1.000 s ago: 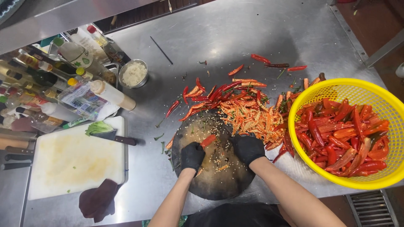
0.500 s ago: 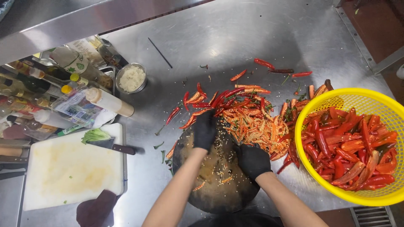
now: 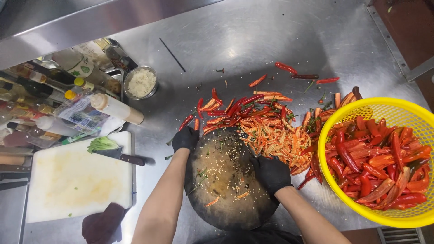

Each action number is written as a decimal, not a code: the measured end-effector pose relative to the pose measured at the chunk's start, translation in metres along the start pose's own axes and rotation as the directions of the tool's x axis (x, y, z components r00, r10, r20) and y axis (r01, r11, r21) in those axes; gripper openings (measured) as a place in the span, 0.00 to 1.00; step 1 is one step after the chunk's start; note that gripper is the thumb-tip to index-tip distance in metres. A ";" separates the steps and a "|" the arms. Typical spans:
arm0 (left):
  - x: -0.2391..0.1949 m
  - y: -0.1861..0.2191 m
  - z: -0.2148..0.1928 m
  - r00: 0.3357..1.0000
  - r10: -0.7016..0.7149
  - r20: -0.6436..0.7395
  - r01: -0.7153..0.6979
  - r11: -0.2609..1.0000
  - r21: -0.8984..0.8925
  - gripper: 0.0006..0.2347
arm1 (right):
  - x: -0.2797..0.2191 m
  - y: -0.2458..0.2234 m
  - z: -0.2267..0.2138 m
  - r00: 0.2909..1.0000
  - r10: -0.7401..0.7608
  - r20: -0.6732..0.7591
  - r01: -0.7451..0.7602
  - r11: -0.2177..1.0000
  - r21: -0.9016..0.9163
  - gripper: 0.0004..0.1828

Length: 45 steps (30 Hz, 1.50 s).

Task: Deseeding sliced red chili peppers by hand on a cutting board

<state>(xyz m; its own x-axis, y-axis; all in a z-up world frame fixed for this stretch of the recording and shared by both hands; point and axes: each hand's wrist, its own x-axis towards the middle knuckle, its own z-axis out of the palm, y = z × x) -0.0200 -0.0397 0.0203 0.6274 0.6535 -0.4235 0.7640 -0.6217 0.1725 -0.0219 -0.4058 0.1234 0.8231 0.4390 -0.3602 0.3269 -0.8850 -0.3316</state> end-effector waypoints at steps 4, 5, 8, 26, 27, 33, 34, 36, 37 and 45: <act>-0.079 0.037 -0.028 0.989 0.078 -0.126 -0.113 0.946 -0.304 0.14 | -0.006 -0.003 -0.006 1.000 0.004 -0.004 -0.004 1.000 0.019 0.28; -0.097 0.047 -0.021 0.987 0.150 -0.055 -0.159 0.942 -0.296 0.12 | -0.006 -0.003 -0.008 1.000 -0.002 0.009 0.002 1.000 0.030 0.31; -0.133 0.052 0.024 0.967 0.251 0.037 -0.235 0.941 -0.244 0.10 | 0.007 0.007 0.025 0.999 -0.035 -0.001 0.035 0.996 0.081 0.34; -0.188 0.035 0.068 0.979 0.160 0.127 -0.127 0.963 -0.237 0.13 | -0.005 -0.014 0.093 0.865 -0.463 -0.192 0.408 0.873 -0.269 0.13; -0.190 0.036 0.064 0.978 0.154 0.142 -0.119 0.966 -0.230 0.14 | 0.001 -0.008 0.096 0.785 -0.552 -0.281 0.470 0.826 -0.311 0.13; -0.190 0.031 0.061 0.979 0.141 0.147 -0.101 0.962 -0.253 0.14 | -0.045 -0.048 -0.026 0.742 -0.497 -0.450 0.310 0.849 -0.427 0.09; -0.183 0.025 0.068 0.979 0.141 0.146 -0.102 0.963 -0.251 0.14 | -0.022 -0.026 0.012 0.741 -0.496 -0.452 0.310 0.850 -0.426 0.09; -0.170 0.015 0.084 0.990 0.113 0.088 -0.090 0.969 -0.230 0.14 | 0.025 0.018 0.088 0.835 -0.358 -0.418 0.178 0.894 -0.411 0.07; -0.171 0.019 0.077 0.990 0.113 0.088 -0.091 0.969 -0.228 0.14 | 0.026 0.017 0.089 0.835 -0.357 -0.419 0.177 0.895 -0.410 0.07; -0.290 0.186 -0.010 0.511 0.573 -0.640 -0.844 0.194 -0.500 0.18 | 0.037 0.025 0.085 0.987 -0.138 -0.087 0.118 0.973 -0.199 0.18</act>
<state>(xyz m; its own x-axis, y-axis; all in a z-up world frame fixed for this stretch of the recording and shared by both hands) -0.0579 -0.3403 0.1841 0.8551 0.2542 0.4520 -0.3062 -0.4558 0.8357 -0.0230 -0.3981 0.0274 0.8076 0.5414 -0.2338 0.5077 -0.8400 -0.1917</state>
